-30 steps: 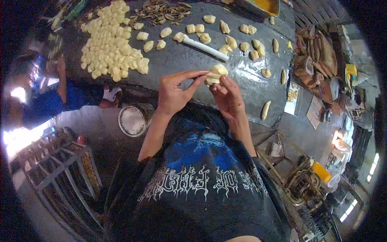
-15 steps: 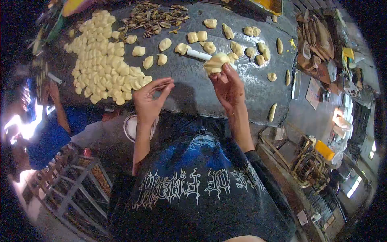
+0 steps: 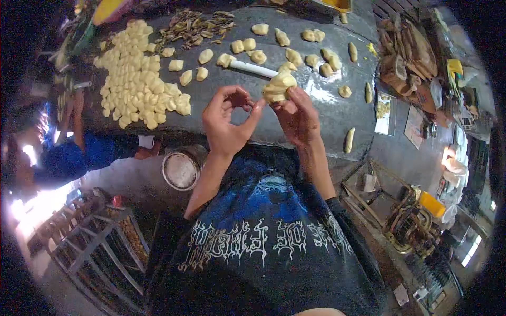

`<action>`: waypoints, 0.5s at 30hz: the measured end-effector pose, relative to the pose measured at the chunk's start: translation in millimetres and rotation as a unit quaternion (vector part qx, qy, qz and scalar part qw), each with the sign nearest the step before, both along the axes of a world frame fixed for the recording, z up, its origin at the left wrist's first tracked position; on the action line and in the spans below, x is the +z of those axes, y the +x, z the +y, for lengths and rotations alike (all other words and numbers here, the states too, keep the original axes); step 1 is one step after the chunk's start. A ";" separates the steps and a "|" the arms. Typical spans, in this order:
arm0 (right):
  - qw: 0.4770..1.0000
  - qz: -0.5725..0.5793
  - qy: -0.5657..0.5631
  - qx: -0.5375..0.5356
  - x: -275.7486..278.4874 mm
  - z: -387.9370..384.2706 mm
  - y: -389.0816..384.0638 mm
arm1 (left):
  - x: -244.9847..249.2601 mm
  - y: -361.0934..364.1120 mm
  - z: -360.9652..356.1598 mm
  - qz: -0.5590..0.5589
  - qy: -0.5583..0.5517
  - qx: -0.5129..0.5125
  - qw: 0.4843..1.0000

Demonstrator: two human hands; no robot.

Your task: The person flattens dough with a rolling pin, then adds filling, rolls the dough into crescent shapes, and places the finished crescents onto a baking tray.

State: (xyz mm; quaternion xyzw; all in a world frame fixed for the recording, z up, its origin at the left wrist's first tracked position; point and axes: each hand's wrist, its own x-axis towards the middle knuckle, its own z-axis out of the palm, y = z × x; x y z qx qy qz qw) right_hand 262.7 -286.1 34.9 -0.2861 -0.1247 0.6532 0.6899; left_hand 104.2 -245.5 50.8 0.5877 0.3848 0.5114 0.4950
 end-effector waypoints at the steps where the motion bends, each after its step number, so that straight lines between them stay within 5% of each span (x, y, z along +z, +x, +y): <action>1: 1.000 -0.005 0.003 0.004 2.4 -8.1 5.9 | 2.5 6.5 -8.6 0.005 0.002 0.000 1.000; 9: 1.000 -0.023 -0.011 0.003 11.6 -57.6 40.0 | 28.6 40.3 -54.8 0.092 0.003 -0.029 0.995; 12: 0.999 -0.030 -0.010 -0.009 5.3 -68.2 59.6 | 28.8 42.9 -64.8 0.002 -0.043 -0.079 0.996; 15: 0.999 0.004 -0.003 -0.052 13.3 -73.7 67.7 | 18.8 38.9 -72.3 0.026 -0.056 -0.049 0.997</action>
